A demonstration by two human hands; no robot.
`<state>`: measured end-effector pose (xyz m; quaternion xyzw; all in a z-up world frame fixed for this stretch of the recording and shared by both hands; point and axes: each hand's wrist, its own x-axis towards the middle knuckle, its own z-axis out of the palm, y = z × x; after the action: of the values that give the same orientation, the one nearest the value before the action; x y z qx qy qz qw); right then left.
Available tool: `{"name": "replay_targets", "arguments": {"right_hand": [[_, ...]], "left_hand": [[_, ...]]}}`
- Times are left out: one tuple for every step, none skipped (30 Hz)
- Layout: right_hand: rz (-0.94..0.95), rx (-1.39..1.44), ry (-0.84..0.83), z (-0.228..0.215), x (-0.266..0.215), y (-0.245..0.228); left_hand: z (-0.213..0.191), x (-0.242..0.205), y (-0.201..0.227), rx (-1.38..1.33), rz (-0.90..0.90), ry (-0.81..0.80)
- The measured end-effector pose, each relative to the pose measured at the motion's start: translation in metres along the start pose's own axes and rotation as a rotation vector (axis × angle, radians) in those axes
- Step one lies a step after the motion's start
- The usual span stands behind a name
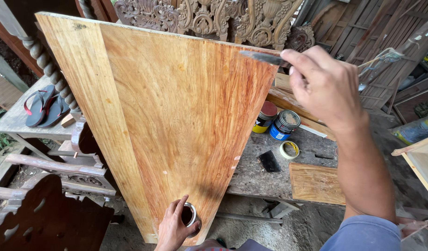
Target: The person applies a reddish-brown wood finish to a large wooden board using a small metal spatula. They scoop the finish from a can and spread it across the surface, working along the edges and grain. The person moves around the board to reach different areas and later kneels to apply finish to a lower section.
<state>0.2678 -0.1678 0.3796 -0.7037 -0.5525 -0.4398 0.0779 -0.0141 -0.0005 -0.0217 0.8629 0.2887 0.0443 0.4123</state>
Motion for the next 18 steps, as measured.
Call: {"name": "replay_targets", "arguments": {"right_hand": [[0.003,0.011,0.009,-0.005,0.003,-0.001],[0.003,0.021,0.015,-0.011,0.005,-0.001],[0.002,0.032,0.021,-0.016,0.008,-0.001],[-0.028,-0.007,0.028,-0.02,0.009,0.0],[-0.059,-0.045,0.036,-0.025,0.01,0.001],[-0.085,-0.081,0.043,-0.028,0.011,0.0],[-0.108,-0.092,0.021,-0.029,0.014,0.0],[-0.127,-0.104,0.002,-0.031,0.018,0.003],[-0.147,-0.116,-0.017,-0.034,0.023,0.006],[-0.16,-0.143,-0.054,-0.038,0.027,0.011],[-0.174,-0.169,-0.092,-0.042,0.031,0.017],[-0.186,-0.196,-0.129,-0.041,0.033,0.024],[-0.224,-0.183,-0.147,-0.036,0.034,0.033],[-0.263,-0.17,-0.164,-0.031,0.035,0.046],[-0.234,-0.078,-0.214,-0.02,0.037,0.059],[-0.202,0.015,-0.266,-0.009,0.039,0.074],[-0.101,0.187,-0.35,0.009,0.044,0.086],[-0.001,0.359,-0.431,0.024,0.051,0.098]], "left_hand": [[0.0,-0.001,-0.003,0.0,-0.009,0.006],[0.0,-0.002,-0.005,-0.004,-0.018,0.011],[0.0,-0.002,-0.008,-0.009,-0.028,0.016],[0.0,-0.003,-0.01,0.001,-0.038,0.016],[0.0,-0.003,-0.012,0.011,-0.048,0.016],[0.0,-0.004,-0.014,0.026,-0.058,0.013],[0.0,-0.005,-0.015,0.028,-0.065,0.002],[-0.001,-0.004,-0.016,0.035,-0.069,-0.008],[-0.002,-0.003,-0.016,0.042,-0.073,-0.018],[-0.002,-0.003,-0.016,0.04,-0.064,-0.008],[-0.002,-0.003,-0.015,0.038,-0.055,0.002],[-0.003,-0.002,-0.014,0.038,-0.045,0.012],[-0.003,-0.001,-0.013,0.035,-0.045,0.012],[-0.003,0.0,-0.012,0.032,-0.047,0.014],[-0.003,0.0,-0.01,0.028,-0.048,0.015],[-0.002,0.0,-0.009,0.029,-0.045,0.018],[-0.002,0.0,-0.008,0.029,-0.042,0.021],[-0.002,0.001,-0.006,0.028,-0.039,0.026]]}}
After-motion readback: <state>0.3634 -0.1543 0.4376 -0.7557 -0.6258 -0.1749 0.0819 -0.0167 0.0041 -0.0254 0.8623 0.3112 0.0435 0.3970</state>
